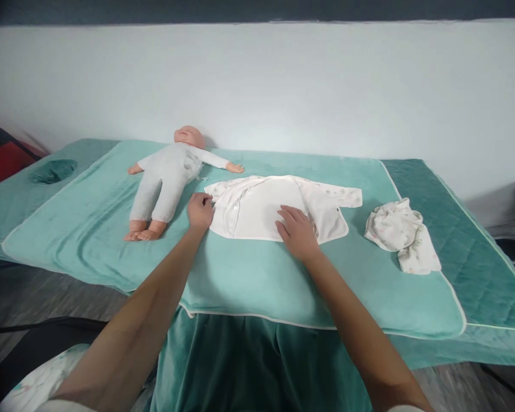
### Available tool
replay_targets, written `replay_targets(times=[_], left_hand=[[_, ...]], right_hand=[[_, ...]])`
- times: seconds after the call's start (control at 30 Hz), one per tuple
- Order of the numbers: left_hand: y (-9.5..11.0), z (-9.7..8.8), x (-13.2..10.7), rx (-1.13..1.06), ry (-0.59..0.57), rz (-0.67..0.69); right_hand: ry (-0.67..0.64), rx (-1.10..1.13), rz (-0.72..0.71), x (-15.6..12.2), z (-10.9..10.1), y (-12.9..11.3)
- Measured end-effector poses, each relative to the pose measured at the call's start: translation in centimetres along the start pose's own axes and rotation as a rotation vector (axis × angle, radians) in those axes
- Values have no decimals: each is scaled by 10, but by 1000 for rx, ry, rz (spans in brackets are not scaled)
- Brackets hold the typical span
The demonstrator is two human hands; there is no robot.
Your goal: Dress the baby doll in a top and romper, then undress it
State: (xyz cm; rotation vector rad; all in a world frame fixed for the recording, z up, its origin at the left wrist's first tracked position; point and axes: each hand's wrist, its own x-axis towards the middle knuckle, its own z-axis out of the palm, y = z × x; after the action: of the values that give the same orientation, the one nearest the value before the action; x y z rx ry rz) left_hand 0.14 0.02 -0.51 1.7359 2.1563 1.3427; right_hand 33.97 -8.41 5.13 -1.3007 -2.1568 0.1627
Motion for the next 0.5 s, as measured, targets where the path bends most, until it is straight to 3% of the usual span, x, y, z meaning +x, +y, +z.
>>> replay_targets(times=[0.23,0.37,0.5], left_hand=[[-3,0,-1,22,1,21],[-4,2,-1,19,9,25],[-2,1,-1,12,-13,2]], right_hand=[[-242,-152,139,73,50,-1],[-269,-279,173,81,70,10],[-257,-319,159,77,74,14]])
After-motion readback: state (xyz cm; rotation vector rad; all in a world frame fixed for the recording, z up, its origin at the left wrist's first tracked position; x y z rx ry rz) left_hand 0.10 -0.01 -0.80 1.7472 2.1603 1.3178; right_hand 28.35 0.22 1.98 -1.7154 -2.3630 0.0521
